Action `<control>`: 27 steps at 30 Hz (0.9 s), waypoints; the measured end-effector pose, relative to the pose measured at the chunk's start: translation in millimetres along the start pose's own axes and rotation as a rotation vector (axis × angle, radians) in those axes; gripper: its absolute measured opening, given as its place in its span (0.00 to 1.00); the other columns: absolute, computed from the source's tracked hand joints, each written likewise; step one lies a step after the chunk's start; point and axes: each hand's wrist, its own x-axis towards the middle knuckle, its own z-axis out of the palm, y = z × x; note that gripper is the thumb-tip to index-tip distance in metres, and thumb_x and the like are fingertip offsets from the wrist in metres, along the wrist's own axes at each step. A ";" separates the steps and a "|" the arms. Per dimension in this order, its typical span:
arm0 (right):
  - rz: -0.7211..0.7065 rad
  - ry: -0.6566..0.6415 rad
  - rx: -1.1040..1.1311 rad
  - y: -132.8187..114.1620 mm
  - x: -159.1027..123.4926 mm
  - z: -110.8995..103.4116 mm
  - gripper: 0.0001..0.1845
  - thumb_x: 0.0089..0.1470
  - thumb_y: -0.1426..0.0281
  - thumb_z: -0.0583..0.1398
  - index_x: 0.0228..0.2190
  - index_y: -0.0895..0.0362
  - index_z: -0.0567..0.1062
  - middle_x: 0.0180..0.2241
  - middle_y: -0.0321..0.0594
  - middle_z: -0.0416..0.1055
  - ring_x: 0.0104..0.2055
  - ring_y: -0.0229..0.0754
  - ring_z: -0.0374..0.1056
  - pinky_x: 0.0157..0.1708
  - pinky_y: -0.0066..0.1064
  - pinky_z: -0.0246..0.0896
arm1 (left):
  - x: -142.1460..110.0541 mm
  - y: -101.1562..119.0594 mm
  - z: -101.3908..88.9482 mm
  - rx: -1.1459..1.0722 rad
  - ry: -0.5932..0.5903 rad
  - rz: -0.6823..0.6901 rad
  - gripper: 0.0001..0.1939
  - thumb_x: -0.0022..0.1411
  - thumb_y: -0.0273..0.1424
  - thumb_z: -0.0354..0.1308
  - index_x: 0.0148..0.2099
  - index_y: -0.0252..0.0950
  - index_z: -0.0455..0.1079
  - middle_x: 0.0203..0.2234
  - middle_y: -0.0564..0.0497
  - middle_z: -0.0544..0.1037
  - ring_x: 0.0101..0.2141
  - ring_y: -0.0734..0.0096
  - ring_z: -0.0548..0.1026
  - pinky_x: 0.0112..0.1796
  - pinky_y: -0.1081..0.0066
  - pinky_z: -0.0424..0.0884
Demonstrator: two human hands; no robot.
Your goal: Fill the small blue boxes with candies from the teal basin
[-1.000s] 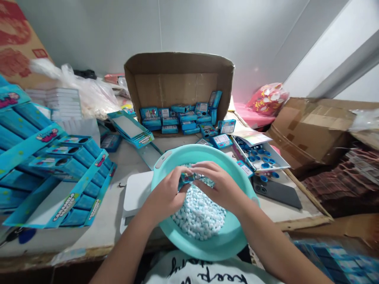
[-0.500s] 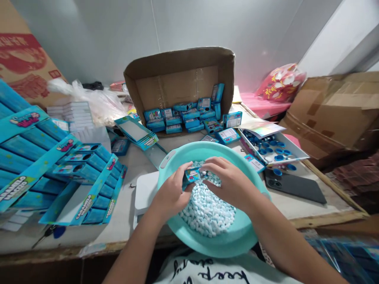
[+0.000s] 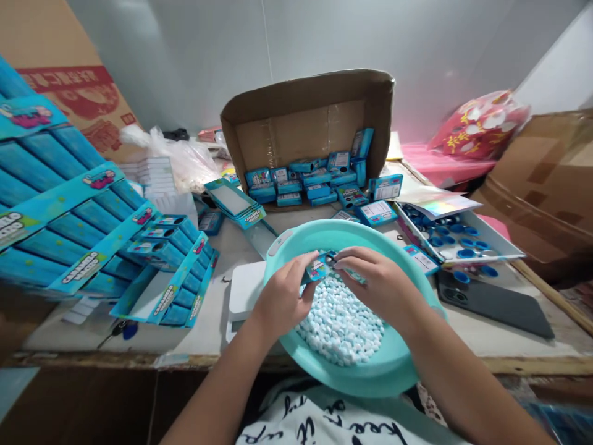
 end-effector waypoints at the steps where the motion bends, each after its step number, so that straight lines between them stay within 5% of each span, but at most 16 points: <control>1: 0.001 0.034 0.004 -2.0 0.1 -1.0 0.09 0.64 0.74 0.58 0.43 0.54 0.77 0.43 0.44 0.77 0.43 0.46 0.75 0.42 0.40 0.74 | -2.3 1.1 -4.5 -0.005 0.035 -0.035 0.24 0.68 0.28 0.55 0.65 0.38 0.61 0.59 0.43 0.74 0.59 0.60 0.73 0.59 0.60 0.71; 5: -0.001 0.092 0.029 -11.7 1.0 -1.7 0.21 0.63 0.74 0.58 0.57 0.49 0.71 0.52 0.44 0.77 0.52 0.48 0.74 0.52 0.43 0.72 | -16.5 -1.6 -33.5 -0.051 0.288 -0.269 0.24 0.67 0.35 0.60 0.63 0.42 0.64 0.55 0.45 0.77 0.50 0.61 0.78 0.52 0.61 0.76; 10: 0.002 -0.184 0.079 -13.3 -1.1 7.4 0.19 0.63 0.77 0.53 0.49 0.49 0.77 0.51 0.39 0.78 0.50 0.48 0.76 0.47 0.41 0.75 | -40.6 -20.4 -71.6 -0.115 0.415 -0.417 0.25 0.63 0.36 0.63 0.61 0.39 0.66 0.51 0.44 0.77 0.45 0.64 0.79 0.48 0.64 0.78; 15: 0.101 -0.320 0.026 -0.1 -9.7 14.2 0.16 0.67 0.70 0.52 0.46 0.50 0.79 0.48 0.40 0.79 0.47 0.49 0.77 0.42 0.40 0.76 | -59.5 -51.2 -82.7 -0.288 0.562 -0.529 0.18 0.60 0.34 0.63 0.50 0.38 0.63 0.41 0.47 0.77 0.41 0.66 0.79 0.45 0.65 0.78; 19: 0.191 -0.424 0.001 11.0 -12.6 17.0 0.16 0.68 0.64 0.53 0.46 0.50 0.79 0.48 0.41 0.79 0.48 0.51 0.77 0.43 0.43 0.77 | -63.4 -78.9 -74.3 -0.446 0.550 -0.591 0.25 0.53 0.30 0.64 0.52 0.38 0.60 0.46 0.46 0.77 0.44 0.65 0.79 0.48 0.63 0.76; 23: 0.225 -0.485 0.017 20.9 -17.6 23.1 0.17 0.68 0.60 0.53 0.49 0.48 0.78 0.51 0.41 0.78 0.51 0.52 0.75 0.46 0.45 0.76 | -64.0 -94.8 -70.3 -0.569 0.340 -0.650 0.30 0.52 0.27 0.62 0.58 0.36 0.63 0.51 0.43 0.76 0.46 0.63 0.78 0.48 0.64 0.75; 27: 0.268 -0.612 -0.001 28.6 -32.2 30.1 0.20 0.63 0.56 0.58 0.53 0.47 0.76 0.56 0.44 0.74 0.51 0.55 0.76 0.43 0.44 0.77 | -72.7 -106.1 -76.2 -0.703 0.284 -0.484 0.39 0.56 0.30 0.61 0.68 0.40 0.55 0.64 0.39 0.67 0.61 0.56 0.70 0.57 0.58 0.70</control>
